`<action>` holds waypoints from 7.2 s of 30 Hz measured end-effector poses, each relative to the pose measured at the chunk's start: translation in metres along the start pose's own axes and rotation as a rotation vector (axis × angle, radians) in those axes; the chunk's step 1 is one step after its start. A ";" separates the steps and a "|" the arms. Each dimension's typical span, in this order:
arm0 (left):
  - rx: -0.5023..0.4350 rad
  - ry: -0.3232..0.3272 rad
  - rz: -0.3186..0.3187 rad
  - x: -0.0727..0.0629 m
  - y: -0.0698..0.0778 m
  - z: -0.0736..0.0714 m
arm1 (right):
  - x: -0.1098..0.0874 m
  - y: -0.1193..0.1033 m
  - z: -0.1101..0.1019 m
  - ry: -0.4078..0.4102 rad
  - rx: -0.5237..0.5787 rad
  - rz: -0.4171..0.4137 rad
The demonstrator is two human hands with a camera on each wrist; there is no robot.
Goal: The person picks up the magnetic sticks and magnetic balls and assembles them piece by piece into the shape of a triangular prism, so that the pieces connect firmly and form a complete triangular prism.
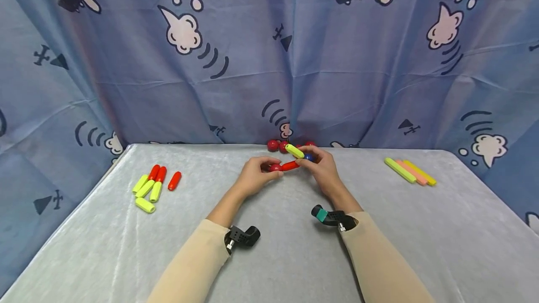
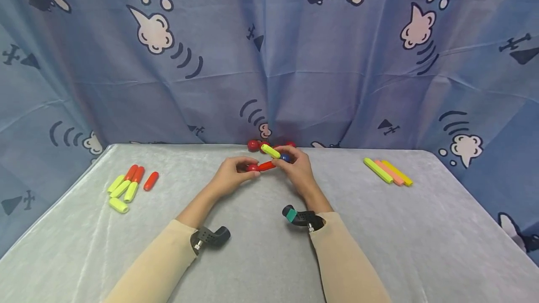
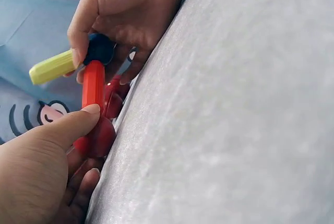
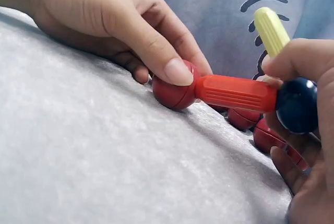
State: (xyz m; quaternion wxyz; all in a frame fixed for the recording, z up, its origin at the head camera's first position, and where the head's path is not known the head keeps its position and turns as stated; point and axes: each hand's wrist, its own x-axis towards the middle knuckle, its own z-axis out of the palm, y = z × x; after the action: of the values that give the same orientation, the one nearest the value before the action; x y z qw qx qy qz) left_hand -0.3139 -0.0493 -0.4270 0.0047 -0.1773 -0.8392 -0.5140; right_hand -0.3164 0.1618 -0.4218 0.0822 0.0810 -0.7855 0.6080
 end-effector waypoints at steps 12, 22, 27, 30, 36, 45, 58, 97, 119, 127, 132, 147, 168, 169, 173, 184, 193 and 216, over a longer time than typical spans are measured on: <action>0.034 -0.028 -0.007 -0.001 0.001 -0.003 | -0.001 0.006 0.000 -0.025 0.011 0.008; -0.074 0.172 -0.039 0.020 0.006 -0.021 | 0.000 0.006 -0.001 0.010 0.111 0.042; 0.052 0.212 -0.043 0.037 0.003 -0.020 | -0.001 0.008 0.000 0.007 0.118 0.049; 0.207 0.148 -0.045 0.045 0.002 -0.015 | -0.001 0.008 0.001 -0.006 0.124 0.044; 0.424 0.083 -0.034 0.058 0.007 -0.003 | -0.002 0.006 0.001 -0.010 0.108 0.044; 0.287 0.084 -0.056 0.060 0.006 0.009 | -0.008 0.009 -0.009 0.016 0.090 0.081; -0.125 0.139 0.039 0.030 0.032 0.001 | -0.001 0.007 -0.003 0.006 0.071 0.045; -0.085 0.086 0.084 0.018 0.038 0.002 | -0.001 0.004 -0.001 -0.075 0.150 -0.008; 0.376 0.266 -0.108 -0.025 0.015 -0.111 | 0.010 0.006 -0.007 -0.093 0.226 0.059; 0.617 0.240 -0.476 -0.056 0.010 -0.171 | 0.009 0.004 -0.004 -0.113 0.254 0.048; 0.718 0.129 -0.586 -0.065 0.003 -0.187 | 0.007 0.005 -0.003 -0.117 0.261 0.046; 0.730 0.018 -0.511 -0.066 -0.004 -0.182 | 0.005 0.002 -0.005 -0.135 0.188 -0.009; 0.194 0.123 -0.054 -0.033 0.011 -0.098 | 0.003 -0.007 0.005 -0.188 0.180 -0.045; 0.178 0.132 -0.040 -0.032 0.012 -0.093 | 0.003 -0.007 0.005 -0.191 0.191 -0.046; 0.097 0.146 0.019 -0.028 0.014 -0.075 | 0.003 -0.008 0.006 -0.220 0.270 -0.031; -0.034 0.156 0.135 -0.023 0.012 -0.046 | 0.001 -0.011 0.013 -0.344 0.372 0.007; -0.051 0.117 0.185 -0.023 0.006 -0.038 | 0.000 -0.010 0.018 -0.368 0.397 0.005; 0.084 0.119 0.193 -0.023 0.002 -0.032 | 0.000 -0.009 0.019 -0.352 0.353 0.009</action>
State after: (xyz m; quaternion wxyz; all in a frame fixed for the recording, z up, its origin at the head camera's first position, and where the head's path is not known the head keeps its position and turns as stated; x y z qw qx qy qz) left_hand -0.2971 -0.0833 -0.4145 0.1112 -0.2260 -0.8373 -0.4854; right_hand -0.3150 0.1412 -0.4176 -0.0743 0.1952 -0.6697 0.7127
